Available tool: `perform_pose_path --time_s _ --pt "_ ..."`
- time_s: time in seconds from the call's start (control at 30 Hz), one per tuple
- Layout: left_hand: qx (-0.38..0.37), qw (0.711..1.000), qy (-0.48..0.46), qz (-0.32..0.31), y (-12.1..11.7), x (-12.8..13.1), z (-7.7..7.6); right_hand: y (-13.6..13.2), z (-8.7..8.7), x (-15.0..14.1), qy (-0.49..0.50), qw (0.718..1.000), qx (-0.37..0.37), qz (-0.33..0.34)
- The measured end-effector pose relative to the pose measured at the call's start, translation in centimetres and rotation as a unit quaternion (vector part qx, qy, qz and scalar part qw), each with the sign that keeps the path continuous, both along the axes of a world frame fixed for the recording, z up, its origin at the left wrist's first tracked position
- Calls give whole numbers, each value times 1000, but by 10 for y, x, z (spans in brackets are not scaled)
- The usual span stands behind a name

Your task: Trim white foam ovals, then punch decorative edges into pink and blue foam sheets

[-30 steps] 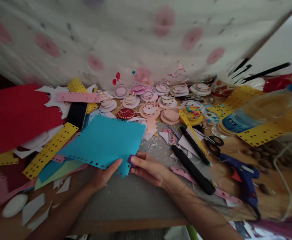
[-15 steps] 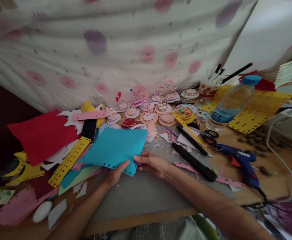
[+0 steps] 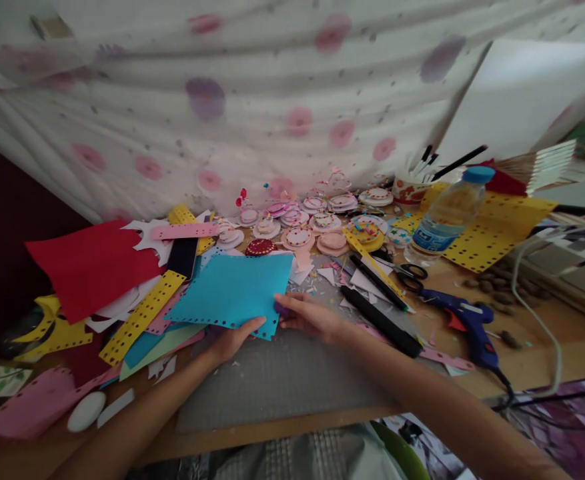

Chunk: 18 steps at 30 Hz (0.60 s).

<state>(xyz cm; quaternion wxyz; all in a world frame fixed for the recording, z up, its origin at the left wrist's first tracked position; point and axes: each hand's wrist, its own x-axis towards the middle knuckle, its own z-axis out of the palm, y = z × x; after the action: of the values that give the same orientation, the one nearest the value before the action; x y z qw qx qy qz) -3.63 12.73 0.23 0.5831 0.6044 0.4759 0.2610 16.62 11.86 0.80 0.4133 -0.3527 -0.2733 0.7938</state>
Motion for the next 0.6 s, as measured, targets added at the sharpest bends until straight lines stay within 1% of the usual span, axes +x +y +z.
perform_pose_path --time_s 0.13,0.27,0.47,0.6 --pt "42 999 0 -7 -1 1 3 4 -4 5 -19 1000 12 1" --pt "64 998 8 -14 -2 3 8 4 -8 7 -39 999 25 8" --pt "77 997 21 -23 -1 5 15 0 -8 5 -67 995 63 24" --pt "64 997 29 -38 0 5 17 -4 -10 5 -97 991 95 18"
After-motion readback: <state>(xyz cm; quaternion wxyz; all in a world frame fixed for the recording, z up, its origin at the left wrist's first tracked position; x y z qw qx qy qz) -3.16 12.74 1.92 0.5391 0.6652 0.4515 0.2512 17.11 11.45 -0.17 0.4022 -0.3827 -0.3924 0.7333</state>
